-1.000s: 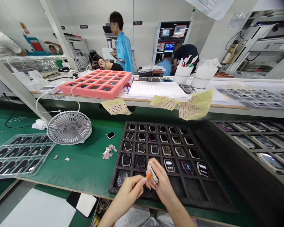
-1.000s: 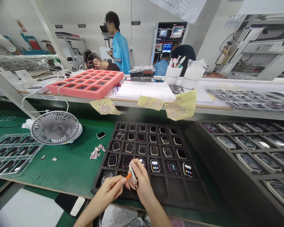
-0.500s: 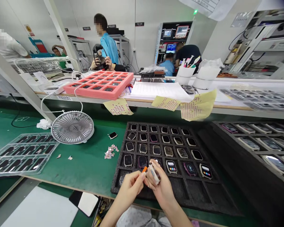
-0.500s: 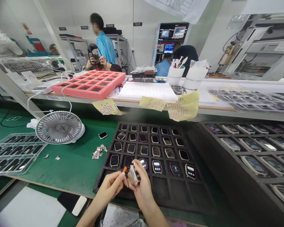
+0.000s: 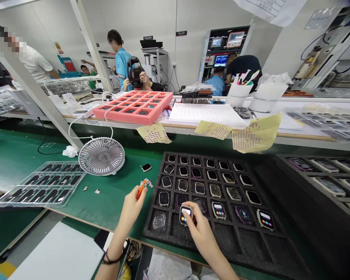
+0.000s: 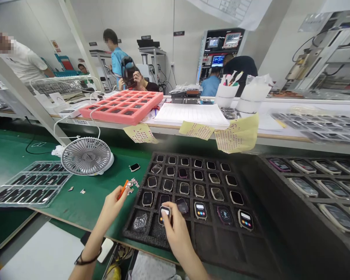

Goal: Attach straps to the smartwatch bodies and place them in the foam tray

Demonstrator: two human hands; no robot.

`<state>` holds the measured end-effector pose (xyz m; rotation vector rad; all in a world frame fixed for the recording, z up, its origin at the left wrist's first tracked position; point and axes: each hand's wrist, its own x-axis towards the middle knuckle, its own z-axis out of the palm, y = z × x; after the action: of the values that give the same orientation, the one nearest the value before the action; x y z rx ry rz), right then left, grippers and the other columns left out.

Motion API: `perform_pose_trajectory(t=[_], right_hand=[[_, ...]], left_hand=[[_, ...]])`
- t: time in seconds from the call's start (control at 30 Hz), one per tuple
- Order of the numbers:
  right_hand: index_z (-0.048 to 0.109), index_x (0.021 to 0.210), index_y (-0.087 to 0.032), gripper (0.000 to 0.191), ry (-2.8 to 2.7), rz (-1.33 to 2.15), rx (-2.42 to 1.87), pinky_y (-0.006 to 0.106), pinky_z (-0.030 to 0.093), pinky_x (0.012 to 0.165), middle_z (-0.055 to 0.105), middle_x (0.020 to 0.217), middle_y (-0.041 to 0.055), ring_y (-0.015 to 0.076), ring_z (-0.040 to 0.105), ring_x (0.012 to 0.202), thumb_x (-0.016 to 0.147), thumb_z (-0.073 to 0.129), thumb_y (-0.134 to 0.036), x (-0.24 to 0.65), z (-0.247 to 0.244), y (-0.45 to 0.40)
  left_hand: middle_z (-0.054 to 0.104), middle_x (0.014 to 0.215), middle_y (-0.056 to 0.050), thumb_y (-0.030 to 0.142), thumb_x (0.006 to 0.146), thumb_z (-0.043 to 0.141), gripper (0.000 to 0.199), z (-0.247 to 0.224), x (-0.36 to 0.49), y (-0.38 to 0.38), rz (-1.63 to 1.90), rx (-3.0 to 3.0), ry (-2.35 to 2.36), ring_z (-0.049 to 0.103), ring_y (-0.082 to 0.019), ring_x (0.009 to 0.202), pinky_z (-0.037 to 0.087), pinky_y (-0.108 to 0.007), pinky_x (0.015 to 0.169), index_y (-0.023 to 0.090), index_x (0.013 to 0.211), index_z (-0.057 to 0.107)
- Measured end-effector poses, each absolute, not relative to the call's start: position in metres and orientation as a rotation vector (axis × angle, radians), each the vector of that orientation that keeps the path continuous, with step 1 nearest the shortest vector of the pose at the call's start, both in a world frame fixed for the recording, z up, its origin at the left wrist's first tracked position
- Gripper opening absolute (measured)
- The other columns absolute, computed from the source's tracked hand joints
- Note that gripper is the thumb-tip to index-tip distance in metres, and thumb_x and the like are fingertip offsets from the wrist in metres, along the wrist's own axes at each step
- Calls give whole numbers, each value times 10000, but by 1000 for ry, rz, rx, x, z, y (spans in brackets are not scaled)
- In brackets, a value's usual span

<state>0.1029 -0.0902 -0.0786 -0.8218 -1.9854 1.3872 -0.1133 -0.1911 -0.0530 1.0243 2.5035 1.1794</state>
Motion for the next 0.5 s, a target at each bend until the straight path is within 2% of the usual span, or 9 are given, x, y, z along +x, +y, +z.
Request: perform_pose_trajectory(t=[0.13,0.3,0.37,0.43,0.5], right_hand=[[572,1014,-236,186,-2309,1095,-725,391,457,827,643,965,52,232,598,911,950,408,-295,97,-85,-102],[571,1055,-262,155,-2476,773,-621,354,500,776,611,987,53,225,601,910,914,508,-253,122,-74,-101],[583,957,-253,134,-2539,659,-594,328,513,729,605,929,43,222,608,857,834,634,-260,145,-73,-95],[582,883,-247,271,-2626,553,-551,306,516,663,600,874,25,217,608,777,693,774,-272,170,-79,-88],[589,914,-248,383,-2663,444,-546,293,512,630,601,872,24,211,603,740,613,825,-250,190,-91,-82]], left_hand=[[416,520,50,507,866,362,380,-65,-139,-184,955,1063,2616,446,-124,494,299,-209,506,211,630,380],[543,600,-11,374,898,323,292,-70,-169,-185,897,1034,2797,552,-178,554,347,-239,530,202,729,488],[586,698,-58,327,885,344,255,-72,-183,-187,877,1030,2895,584,-206,636,380,-262,570,186,761,517],[615,895,-124,320,865,390,232,-74,-194,-190,867,1053,2961,607,-253,808,425,-297,649,161,840,555],[585,1079,-170,344,856,421,275,-78,-199,-193,842,1090,3027,577,-306,964,451,-347,716,137,957,573]])
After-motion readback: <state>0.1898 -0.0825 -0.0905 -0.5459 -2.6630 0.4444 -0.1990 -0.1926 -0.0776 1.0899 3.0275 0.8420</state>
